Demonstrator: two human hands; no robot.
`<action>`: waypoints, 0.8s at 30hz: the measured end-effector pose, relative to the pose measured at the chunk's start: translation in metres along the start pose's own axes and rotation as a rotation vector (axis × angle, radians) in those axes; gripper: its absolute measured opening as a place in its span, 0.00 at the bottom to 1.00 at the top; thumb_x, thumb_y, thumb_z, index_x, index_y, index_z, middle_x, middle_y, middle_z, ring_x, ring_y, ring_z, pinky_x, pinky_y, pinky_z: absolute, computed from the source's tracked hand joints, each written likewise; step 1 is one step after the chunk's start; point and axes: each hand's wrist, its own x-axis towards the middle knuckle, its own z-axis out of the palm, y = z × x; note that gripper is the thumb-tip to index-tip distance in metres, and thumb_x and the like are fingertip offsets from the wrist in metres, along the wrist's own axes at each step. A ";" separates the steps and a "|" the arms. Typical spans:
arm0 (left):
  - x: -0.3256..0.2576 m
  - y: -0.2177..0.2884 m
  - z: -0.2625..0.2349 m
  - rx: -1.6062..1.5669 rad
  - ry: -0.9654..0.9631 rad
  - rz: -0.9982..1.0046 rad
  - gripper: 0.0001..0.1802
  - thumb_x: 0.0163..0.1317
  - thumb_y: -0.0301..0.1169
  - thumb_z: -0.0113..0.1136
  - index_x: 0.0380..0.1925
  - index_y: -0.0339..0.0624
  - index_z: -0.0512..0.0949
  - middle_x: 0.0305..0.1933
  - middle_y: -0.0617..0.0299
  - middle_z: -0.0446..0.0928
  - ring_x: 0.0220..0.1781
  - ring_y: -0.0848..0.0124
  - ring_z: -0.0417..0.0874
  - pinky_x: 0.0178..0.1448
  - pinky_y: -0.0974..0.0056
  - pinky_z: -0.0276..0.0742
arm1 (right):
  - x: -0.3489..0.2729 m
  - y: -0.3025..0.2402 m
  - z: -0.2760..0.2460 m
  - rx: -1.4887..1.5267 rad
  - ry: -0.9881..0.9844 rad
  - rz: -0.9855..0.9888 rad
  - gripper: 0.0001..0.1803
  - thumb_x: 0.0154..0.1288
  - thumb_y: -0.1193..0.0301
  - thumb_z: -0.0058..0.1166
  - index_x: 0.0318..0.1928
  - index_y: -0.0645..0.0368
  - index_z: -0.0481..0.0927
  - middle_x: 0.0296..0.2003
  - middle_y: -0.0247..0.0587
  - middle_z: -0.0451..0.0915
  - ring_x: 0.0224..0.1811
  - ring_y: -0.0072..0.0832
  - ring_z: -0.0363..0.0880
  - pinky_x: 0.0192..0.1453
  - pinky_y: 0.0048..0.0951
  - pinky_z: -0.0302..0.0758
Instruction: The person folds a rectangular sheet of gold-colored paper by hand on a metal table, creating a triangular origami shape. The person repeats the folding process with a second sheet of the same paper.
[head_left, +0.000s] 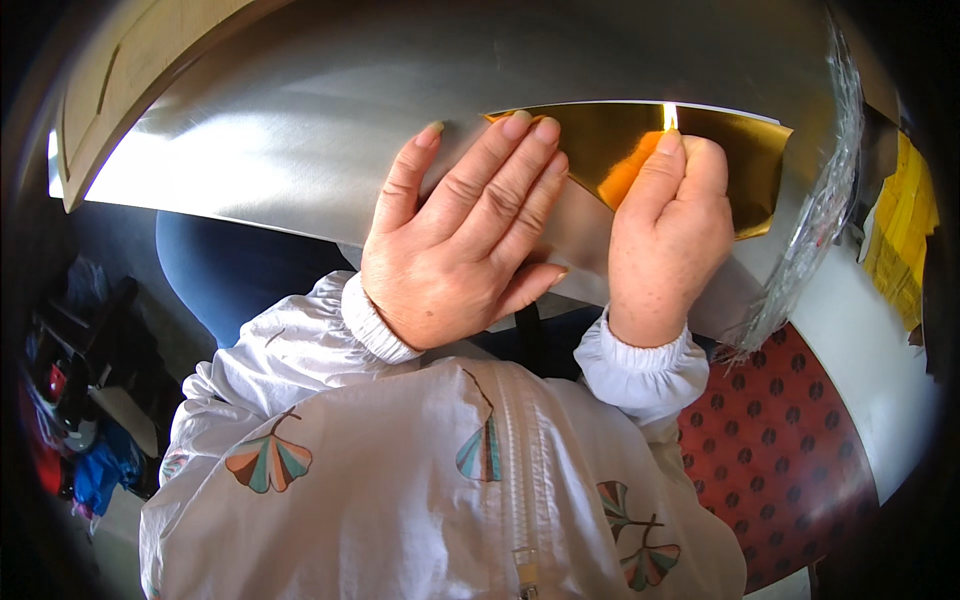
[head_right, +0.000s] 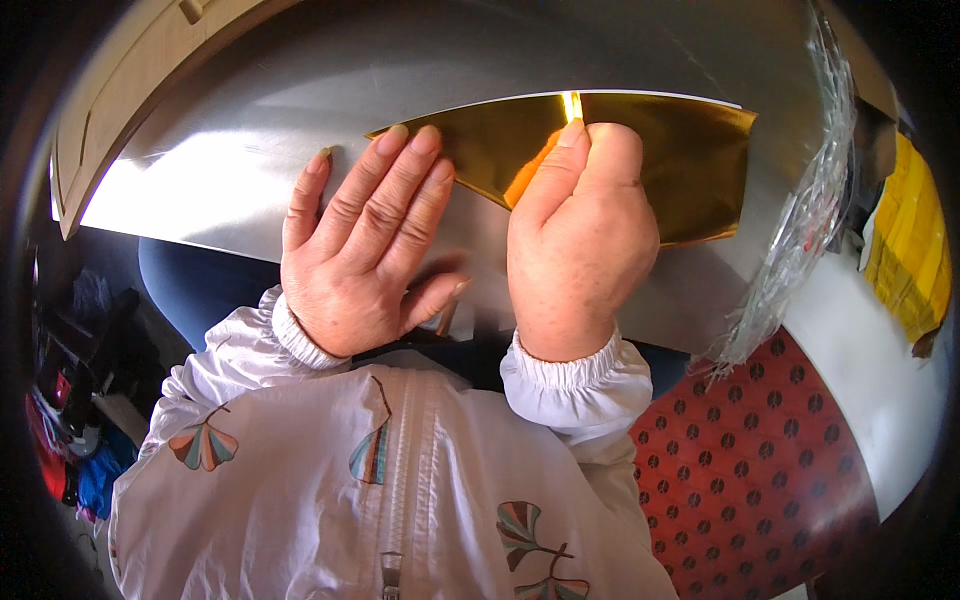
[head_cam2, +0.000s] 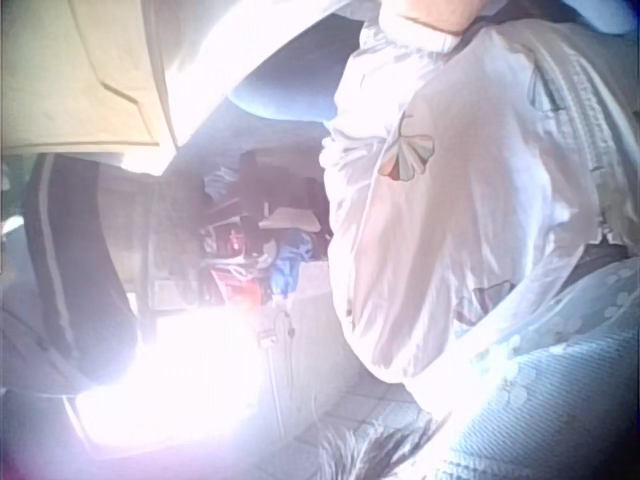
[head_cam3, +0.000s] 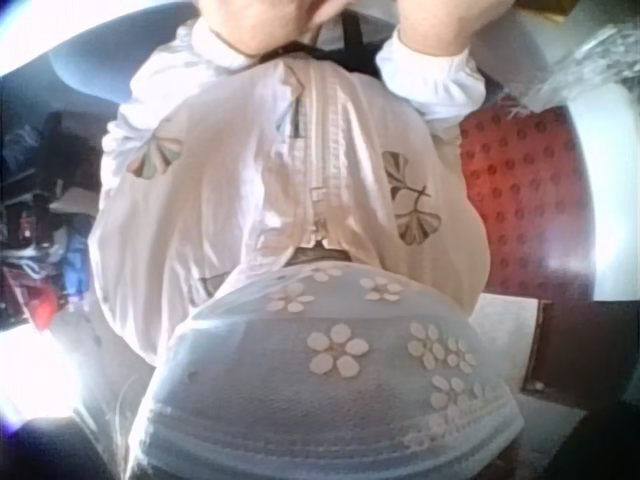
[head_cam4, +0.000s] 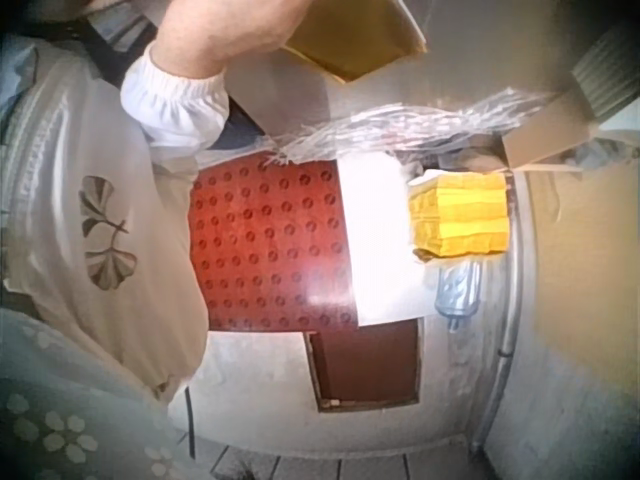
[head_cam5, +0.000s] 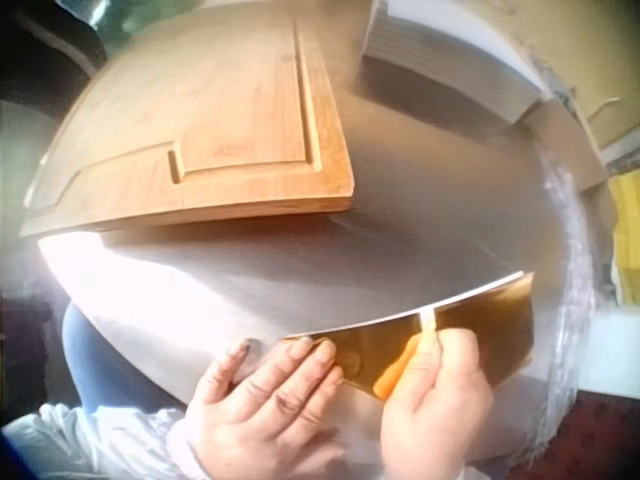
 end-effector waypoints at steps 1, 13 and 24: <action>0.000 0.000 0.000 0.010 -0.001 -0.002 0.35 0.65 0.56 0.50 0.63 0.42 0.74 0.70 0.57 0.69 0.74 0.62 0.66 0.79 0.48 0.44 | 0.000 0.000 0.000 -0.010 -0.003 -0.003 0.11 0.73 0.65 0.46 0.35 0.58 0.73 0.22 0.48 0.78 0.24 0.49 0.79 0.27 0.45 0.73; 0.001 0.004 0.004 0.016 0.028 -0.042 0.31 0.66 0.55 0.47 0.60 0.46 0.77 0.69 0.63 0.71 0.73 0.67 0.68 0.78 0.45 0.46 | 0.003 -0.001 0.000 -0.028 -0.012 0.002 0.12 0.73 0.64 0.49 0.34 0.58 0.72 0.21 0.47 0.78 0.23 0.48 0.79 0.26 0.44 0.73; 0.000 0.001 0.003 0.082 -0.010 0.007 0.36 0.69 0.58 0.42 0.64 0.43 0.74 0.71 0.57 0.68 0.75 0.62 0.64 0.80 0.48 0.42 | 0.006 -0.001 -0.001 -0.065 -0.037 -0.003 0.13 0.73 0.63 0.48 0.33 0.59 0.70 0.20 0.49 0.78 0.23 0.50 0.79 0.25 0.46 0.73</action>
